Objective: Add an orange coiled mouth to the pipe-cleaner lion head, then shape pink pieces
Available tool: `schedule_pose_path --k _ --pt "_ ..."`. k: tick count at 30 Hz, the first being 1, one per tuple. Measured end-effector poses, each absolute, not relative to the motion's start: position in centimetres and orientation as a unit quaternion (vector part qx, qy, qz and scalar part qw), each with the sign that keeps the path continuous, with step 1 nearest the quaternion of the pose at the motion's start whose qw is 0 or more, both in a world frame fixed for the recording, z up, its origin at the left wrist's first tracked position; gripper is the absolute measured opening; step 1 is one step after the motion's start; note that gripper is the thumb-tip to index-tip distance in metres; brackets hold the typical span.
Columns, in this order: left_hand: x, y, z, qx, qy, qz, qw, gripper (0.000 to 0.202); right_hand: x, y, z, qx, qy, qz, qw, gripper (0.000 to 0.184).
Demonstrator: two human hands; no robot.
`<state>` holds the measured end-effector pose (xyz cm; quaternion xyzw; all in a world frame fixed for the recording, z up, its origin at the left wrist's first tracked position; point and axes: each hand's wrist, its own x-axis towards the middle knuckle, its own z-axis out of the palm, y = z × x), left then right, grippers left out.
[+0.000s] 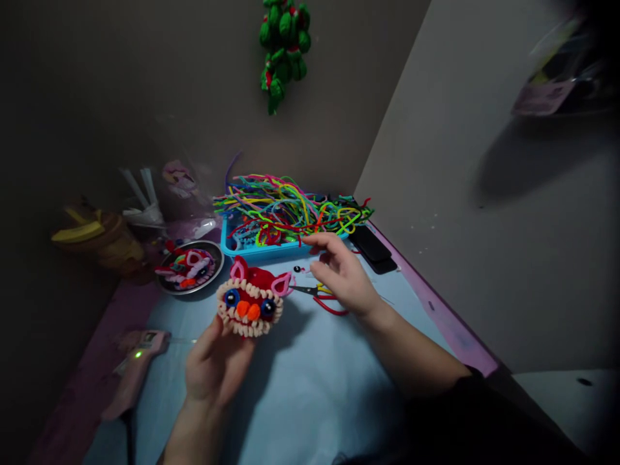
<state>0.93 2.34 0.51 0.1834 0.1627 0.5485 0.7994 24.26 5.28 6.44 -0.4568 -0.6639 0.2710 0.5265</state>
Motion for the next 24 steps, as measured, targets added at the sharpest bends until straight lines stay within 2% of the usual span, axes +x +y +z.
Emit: schedule_pose_path --k 4,6,11,24 --pt "0.8 2.9 0.6 0.127 0.158 0.554 0.807 0.046 23.4 5.5 5.8 -0.483 -0.692 0.324 0.427 0.021" --pt "1.0 2.9 0.7 0.121 0.150 0.552 0.811 0.047 22.6 5.5 5.3 -0.494 -0.684 0.352 0.406 0.016" --pt "1.3 2.8 0.8 0.126 0.138 0.545 0.817 0.046 21.4 5.5 4.4 -0.492 -0.668 0.375 0.414 0.003" --pt "1.6 2.6 1.0 0.138 0.160 0.551 0.807 0.047 21.2 5.7 4.0 -0.506 -0.649 0.385 0.418 0.009"
